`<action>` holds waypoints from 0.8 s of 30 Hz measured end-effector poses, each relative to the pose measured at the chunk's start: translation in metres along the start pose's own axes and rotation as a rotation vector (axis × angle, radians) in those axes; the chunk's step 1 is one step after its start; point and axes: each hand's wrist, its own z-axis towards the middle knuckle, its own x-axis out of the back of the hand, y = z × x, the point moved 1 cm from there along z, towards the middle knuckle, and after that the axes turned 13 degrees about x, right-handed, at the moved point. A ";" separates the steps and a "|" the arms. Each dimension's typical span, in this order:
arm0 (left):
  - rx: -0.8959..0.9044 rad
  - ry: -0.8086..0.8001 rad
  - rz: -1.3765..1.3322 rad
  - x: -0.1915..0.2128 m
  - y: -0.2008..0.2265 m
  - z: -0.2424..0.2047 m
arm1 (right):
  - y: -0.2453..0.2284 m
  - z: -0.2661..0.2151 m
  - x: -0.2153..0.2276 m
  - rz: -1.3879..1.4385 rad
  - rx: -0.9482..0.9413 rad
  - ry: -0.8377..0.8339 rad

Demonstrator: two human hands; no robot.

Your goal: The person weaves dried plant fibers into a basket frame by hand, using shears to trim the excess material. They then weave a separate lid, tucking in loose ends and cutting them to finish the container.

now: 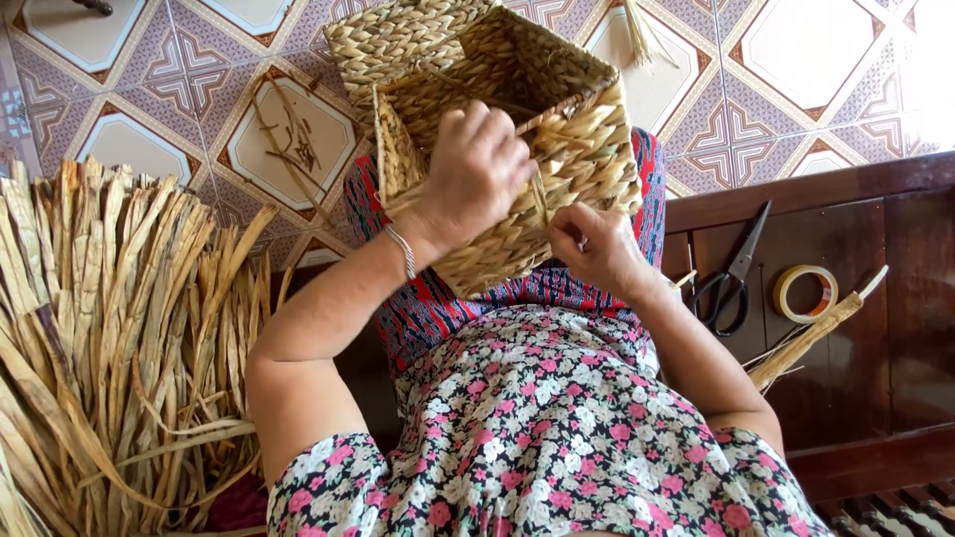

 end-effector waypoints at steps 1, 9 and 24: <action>0.002 0.000 0.000 -0.001 0.005 -0.003 | 0.002 -0.001 0.003 0.001 0.001 -0.001; 0.025 0.114 0.186 -0.011 0.019 -0.015 | 0.017 0.017 -0.023 0.029 -0.325 0.017; 0.038 0.122 0.108 -0.001 0.024 -0.012 | -0.009 -0.055 -0.039 0.326 -0.348 -0.116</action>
